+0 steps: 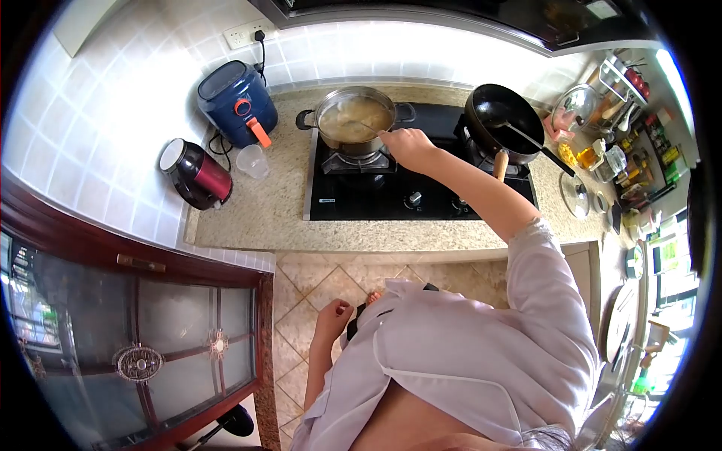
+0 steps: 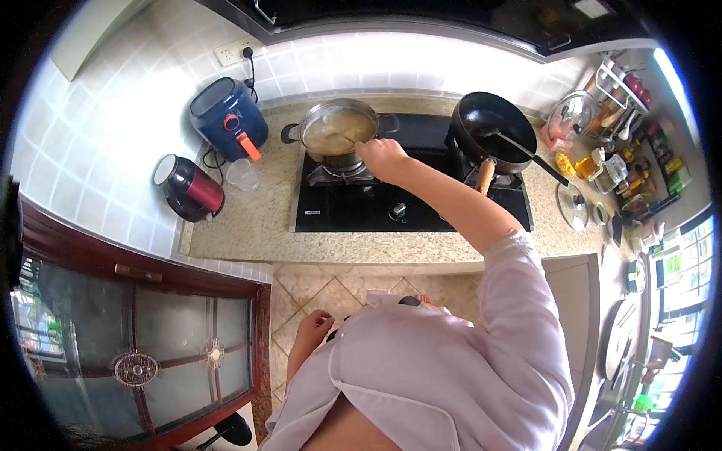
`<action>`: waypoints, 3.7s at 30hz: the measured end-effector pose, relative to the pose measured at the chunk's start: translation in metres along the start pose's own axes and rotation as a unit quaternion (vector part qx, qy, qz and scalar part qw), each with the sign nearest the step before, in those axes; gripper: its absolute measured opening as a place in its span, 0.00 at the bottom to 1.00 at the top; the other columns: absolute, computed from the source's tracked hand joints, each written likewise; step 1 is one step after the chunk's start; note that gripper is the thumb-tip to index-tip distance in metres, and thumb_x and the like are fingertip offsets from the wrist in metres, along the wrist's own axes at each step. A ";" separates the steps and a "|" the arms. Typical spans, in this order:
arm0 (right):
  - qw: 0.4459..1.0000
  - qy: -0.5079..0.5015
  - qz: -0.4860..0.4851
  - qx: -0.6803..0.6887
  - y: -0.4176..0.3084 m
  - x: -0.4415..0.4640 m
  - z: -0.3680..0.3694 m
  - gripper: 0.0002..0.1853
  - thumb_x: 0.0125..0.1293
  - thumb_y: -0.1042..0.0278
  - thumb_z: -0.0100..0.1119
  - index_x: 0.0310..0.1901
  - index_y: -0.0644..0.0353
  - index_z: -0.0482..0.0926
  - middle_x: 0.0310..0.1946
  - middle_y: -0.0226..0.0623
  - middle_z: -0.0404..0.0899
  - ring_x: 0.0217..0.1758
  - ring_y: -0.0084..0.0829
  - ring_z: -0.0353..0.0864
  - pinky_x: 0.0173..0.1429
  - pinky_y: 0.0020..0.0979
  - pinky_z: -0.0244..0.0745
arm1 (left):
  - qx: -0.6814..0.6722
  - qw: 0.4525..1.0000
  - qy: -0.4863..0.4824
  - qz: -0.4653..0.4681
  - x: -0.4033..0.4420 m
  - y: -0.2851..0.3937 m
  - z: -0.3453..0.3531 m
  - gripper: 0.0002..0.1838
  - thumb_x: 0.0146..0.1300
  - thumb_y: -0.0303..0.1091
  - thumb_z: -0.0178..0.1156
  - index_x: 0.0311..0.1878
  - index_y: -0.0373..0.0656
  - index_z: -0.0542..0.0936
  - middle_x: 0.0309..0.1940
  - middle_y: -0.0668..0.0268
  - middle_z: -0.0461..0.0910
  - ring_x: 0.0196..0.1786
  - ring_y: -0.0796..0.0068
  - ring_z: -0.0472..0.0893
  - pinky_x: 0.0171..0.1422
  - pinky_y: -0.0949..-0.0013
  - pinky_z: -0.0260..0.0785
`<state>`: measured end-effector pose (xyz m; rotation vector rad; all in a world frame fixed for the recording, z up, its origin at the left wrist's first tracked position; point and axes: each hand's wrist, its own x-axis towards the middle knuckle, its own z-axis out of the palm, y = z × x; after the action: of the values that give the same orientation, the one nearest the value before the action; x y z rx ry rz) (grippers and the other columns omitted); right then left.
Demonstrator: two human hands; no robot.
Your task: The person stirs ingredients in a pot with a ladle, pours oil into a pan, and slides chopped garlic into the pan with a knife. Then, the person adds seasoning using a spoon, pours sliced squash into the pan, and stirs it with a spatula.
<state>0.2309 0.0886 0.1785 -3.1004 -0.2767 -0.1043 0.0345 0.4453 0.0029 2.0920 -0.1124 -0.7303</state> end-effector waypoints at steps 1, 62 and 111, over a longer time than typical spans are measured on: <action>1.000 0.011 -0.010 0.008 0.000 -0.004 -0.003 0.11 0.60 0.73 0.53 0.44 0.60 0.76 0.36 0.46 0.83 0.42 0.44 0.84 0.43 0.40 0.80 | 0.001 1.000 -0.002 0.002 0.000 0.000 0.001 0.15 0.58 0.41 0.63 0.41 0.39 0.80 0.26 0.59 0.80 0.29 0.68 0.79 0.36 0.67 0.71; 0.995 0.037 0.012 0.092 -0.008 -0.023 -0.013 0.17 0.60 0.75 0.49 0.51 0.56 0.77 0.39 0.45 0.82 0.44 0.44 0.82 0.47 0.42 0.78 | 0.041 0.999 -0.024 0.002 0.012 -0.008 0.003 0.16 0.59 0.42 0.63 0.41 0.39 0.79 0.26 0.56 0.80 0.30 0.64 0.80 0.36 0.65 0.72; 0.996 -0.080 0.036 -0.007 0.024 0.029 -0.047 0.10 0.53 0.75 0.53 0.33 0.66 0.83 0.36 0.51 0.83 0.41 0.43 0.85 0.42 0.43 0.80 | 0.054 0.999 0.003 -0.005 0.013 -0.031 0.015 0.16 0.58 0.43 0.63 0.39 0.39 0.80 0.25 0.55 0.81 0.29 0.61 0.81 0.36 0.63 0.72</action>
<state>0.2607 0.0690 0.2268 -3.1318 -0.1679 0.1441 0.0315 0.4487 -0.0332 2.1993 -0.1407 -0.7386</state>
